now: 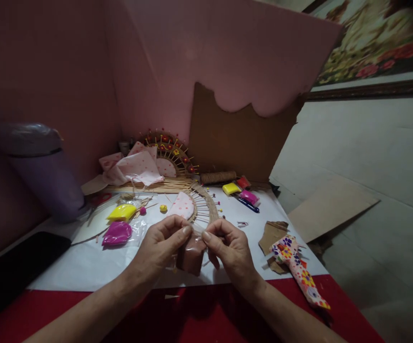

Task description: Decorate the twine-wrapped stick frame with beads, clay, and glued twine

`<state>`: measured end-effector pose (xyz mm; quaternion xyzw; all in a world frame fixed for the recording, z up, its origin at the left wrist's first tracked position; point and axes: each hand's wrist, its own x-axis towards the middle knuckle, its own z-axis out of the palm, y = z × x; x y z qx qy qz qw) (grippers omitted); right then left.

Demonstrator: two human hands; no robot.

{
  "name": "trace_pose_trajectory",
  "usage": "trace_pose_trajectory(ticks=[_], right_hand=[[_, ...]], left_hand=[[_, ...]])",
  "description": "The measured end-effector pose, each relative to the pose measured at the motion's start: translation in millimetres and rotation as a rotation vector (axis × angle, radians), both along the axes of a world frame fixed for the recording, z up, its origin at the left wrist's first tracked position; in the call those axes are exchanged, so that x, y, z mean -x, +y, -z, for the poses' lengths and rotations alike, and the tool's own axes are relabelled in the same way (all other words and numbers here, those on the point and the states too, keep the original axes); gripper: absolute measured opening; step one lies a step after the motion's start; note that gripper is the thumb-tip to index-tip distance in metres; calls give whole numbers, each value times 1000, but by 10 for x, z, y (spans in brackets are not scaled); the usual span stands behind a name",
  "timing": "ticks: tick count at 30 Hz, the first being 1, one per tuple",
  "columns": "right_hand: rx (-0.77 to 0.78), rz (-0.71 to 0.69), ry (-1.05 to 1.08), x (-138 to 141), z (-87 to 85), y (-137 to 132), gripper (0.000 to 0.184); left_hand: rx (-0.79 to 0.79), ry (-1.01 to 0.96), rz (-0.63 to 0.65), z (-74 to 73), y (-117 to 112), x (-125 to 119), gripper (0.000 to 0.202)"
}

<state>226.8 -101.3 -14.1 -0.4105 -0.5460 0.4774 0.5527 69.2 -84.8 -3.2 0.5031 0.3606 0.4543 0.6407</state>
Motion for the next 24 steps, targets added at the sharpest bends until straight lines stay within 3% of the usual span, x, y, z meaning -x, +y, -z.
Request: trace_pose_trajectory(ticks=[16,18,22,24], right_hand=[[-11,-35,29,-9,65,13,29],[-27,-2,72,-13,76,27,25],[-94,54,137,-24,69,61,19],[-101,42,156,-21,58,69,20]], left_hand=[[12,-14,6,-19,6,2,27],[-14,-63,-102,-37,77,45,24],[-78,-185,-544,-109,336,238,17],[-88,-175,-645,-133,485,372,16]])
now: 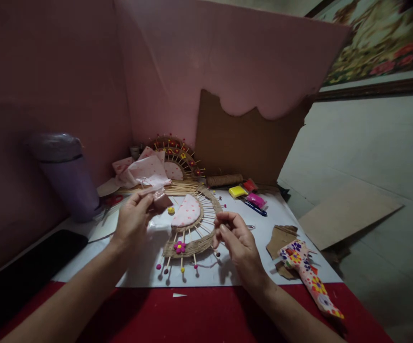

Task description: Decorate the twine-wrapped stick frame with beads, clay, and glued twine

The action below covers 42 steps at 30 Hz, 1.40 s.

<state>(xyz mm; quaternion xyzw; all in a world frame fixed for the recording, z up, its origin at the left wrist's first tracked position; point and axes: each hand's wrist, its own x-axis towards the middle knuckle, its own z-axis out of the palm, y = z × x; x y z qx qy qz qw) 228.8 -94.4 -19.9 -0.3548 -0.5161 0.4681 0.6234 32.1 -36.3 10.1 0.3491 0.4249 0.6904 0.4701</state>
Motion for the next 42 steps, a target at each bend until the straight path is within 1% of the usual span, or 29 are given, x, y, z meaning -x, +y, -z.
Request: trace_pose_trajectory(ticks=[2,3,5,6,8,10,12,15,17,19,22,23,24,25,26,27,31,32,33,34,36,38,42], right_hand=[[26,-39,9,9,-6,1,23],[46,-60,3,13,-5,0,25],[85,-81,-23,16,0,-2,28],[101,-77,-38,13,3,-2,29],[114,-48,-59,1,3,0,33],[103,-22,-53,-11,-5,3,35],[85,-15,-4,-16,-18,5,37],[69,-34,60,-2,-30,7,40],[66,-51,54,10,-28,9,42],[60,-64,34,12,-22,14,37],[59,-52,2,-7,-14,29,27],[64,-46,-9,-15,-12,33,26],[71,-41,-20,-22,-10,37,27],[76,-36,-34,-27,-8,39,28],[72,-29,-54,-30,-5,38,28],[57,-15,-81,-30,1,35,27],[-73,63,-237,-21,30,9,24],[-99,76,-279,-20,37,3,21],[-118,89,-321,-22,41,-1,17],[-133,103,-363,-25,44,-2,13],[-167,128,-443,-37,46,3,10],[-203,141,-501,-49,45,14,9],[-272,144,-557,-66,47,28,17]], left_hand=[[-14,-2,-60,6,137,133,12],[-40,13,-116,21,198,192,9],[-51,28,-174,72,306,289,4],[-46,59,-189,102,353,326,4],[-13,215,-228,160,436,380,9],[6,298,-241,201,501,423,15],[13,374,-258,224,550,470,18],[11,513,-310,237,598,558,19],[19,610,-357,241,616,615,22],[30,694,-401,240,616,652,26],[-5,926,-505,209,554,618,31],[-42,1028,-538,187,509,573,32],[-98,1073,-540,160,451,509,32],[-155,1058,-494,127,381,428,32],[-183,1000,-404,89,299,331,31],[-176,935,-254,49,208,223,31],[-94,677,495,-100,-157,-230,34],[-61,656,633,-122,-224,-325,34],[-27,661,726,-133,-272,-407,35],[13,662,770,-135,-302,-473,35],[57,658,773,-110,-310,-555,32],[81,631,759,-64,-277,-579,30],[15,503,698,45,-239,-535,27]])
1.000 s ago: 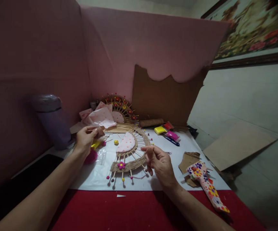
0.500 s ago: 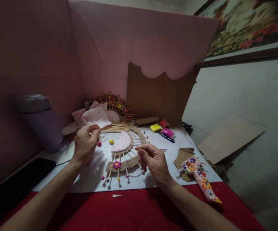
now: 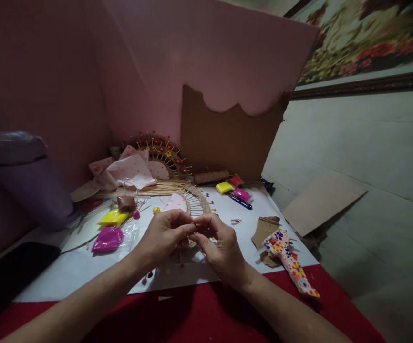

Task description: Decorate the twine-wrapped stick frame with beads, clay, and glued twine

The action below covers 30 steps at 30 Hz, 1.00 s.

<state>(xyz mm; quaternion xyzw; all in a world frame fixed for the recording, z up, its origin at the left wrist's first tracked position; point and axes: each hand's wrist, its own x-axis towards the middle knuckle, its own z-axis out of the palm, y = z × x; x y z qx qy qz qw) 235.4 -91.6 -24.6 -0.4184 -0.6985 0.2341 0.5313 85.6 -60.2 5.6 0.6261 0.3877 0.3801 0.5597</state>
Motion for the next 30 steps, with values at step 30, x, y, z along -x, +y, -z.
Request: trace_pose_trajectory(ticks=[30], right_hand=[[-242,-20,-55,5,37,-12,8]], left_hand=[[99,-262,42,215,-135,80,28]])
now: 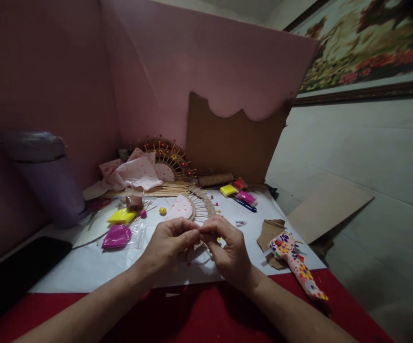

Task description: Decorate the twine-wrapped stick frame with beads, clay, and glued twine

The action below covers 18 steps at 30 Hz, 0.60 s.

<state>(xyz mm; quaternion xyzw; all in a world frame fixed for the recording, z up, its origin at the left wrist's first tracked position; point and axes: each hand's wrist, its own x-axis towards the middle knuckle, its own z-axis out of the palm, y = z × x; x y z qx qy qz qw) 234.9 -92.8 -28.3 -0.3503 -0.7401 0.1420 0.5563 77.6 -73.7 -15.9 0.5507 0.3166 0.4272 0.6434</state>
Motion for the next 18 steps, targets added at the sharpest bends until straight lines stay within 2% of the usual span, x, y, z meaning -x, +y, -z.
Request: trace_pose_trajectory(ticks=[7,12,15,18], right_hand=[[16,93,4,2,-34,-45,8],[-13,102,17,3,-40,-55,8],[-1,127,30,3,-33,-55,8],[2,127,33,1,-28,-55,8]], left_hand=[[80,-109,25,-12,14,5,30],[36,-109,49,8,17,16,23],[21,-116,27,-2,10,24,28],[-6,-36,0,-32,-11,24,27]])
